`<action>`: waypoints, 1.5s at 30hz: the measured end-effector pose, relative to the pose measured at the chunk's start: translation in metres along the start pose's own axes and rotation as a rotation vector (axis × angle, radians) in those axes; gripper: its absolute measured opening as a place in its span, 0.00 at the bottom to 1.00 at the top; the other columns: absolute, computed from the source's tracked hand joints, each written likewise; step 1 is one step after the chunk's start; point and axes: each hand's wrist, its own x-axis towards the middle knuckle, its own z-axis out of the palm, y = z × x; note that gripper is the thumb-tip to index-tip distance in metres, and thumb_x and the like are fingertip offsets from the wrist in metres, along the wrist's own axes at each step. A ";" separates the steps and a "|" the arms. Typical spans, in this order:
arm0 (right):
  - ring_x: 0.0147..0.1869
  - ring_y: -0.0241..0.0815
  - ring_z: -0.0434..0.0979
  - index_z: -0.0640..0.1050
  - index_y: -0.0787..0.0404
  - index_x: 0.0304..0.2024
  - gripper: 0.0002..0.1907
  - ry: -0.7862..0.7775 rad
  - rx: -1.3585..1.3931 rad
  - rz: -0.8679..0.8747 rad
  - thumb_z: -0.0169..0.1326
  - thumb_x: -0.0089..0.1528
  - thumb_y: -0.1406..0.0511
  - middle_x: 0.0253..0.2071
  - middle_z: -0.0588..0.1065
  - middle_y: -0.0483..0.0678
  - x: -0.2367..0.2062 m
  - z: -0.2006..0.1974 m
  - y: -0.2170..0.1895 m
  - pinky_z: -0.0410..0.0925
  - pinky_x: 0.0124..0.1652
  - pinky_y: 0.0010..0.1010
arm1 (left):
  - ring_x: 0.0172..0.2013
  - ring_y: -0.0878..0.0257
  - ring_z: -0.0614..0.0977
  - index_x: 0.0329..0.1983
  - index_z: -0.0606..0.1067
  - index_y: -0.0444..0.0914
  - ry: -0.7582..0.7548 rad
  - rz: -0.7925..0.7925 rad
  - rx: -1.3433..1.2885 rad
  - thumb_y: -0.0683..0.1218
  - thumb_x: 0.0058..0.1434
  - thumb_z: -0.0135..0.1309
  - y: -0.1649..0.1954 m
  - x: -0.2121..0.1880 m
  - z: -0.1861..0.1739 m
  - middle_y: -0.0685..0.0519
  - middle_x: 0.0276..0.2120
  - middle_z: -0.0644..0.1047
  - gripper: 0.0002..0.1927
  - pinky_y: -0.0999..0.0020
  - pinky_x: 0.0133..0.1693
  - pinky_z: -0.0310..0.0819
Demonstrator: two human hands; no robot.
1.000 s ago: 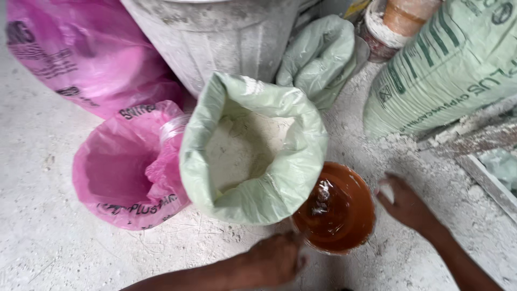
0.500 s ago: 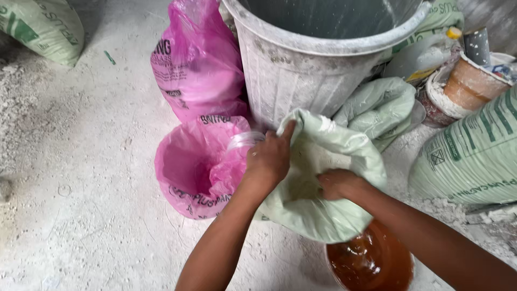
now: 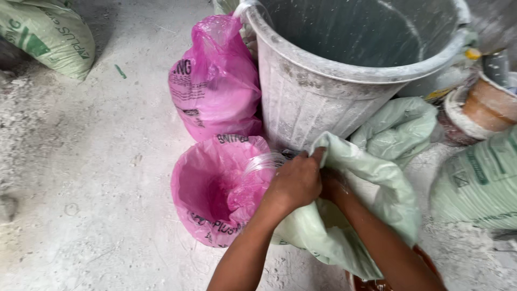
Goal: The person brushes dust off stacked green metal profiles, then mixes a white powder in a bucket with a brush. They fetch water from a tap into a pink cup and pour it into the bucket, then add more white powder from a bag into the bucket to prepare a plaster mix.
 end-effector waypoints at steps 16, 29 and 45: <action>0.76 0.52 0.55 0.60 0.59 0.70 0.34 -0.663 0.305 0.220 0.52 0.63 0.59 0.72 0.60 0.56 -0.085 0.026 -0.004 0.49 0.70 0.43 | 0.48 0.36 0.79 0.67 0.66 0.36 0.021 0.028 -0.088 0.38 0.58 0.48 0.002 -0.012 -0.015 0.33 0.50 0.76 0.30 0.45 0.51 0.71; 0.81 0.47 0.48 0.54 0.55 0.76 0.36 -0.107 0.460 0.228 0.47 0.67 0.57 0.78 0.54 0.51 -0.004 0.022 -0.029 0.43 0.74 0.40 | 0.49 0.36 0.79 0.67 0.65 0.37 -0.023 -0.021 0.029 0.40 0.54 0.51 0.013 -0.019 -0.018 0.34 0.49 0.76 0.33 0.44 0.50 0.72; 0.74 0.48 0.55 0.61 0.56 0.68 0.30 -0.211 0.311 0.351 0.50 0.65 0.56 0.69 0.60 0.52 -0.083 0.017 0.029 0.49 0.68 0.41 | 0.45 0.33 0.80 0.68 0.64 0.36 -0.023 0.026 -0.006 0.37 0.57 0.48 0.020 -0.027 -0.010 0.31 0.48 0.76 0.32 0.42 0.46 0.74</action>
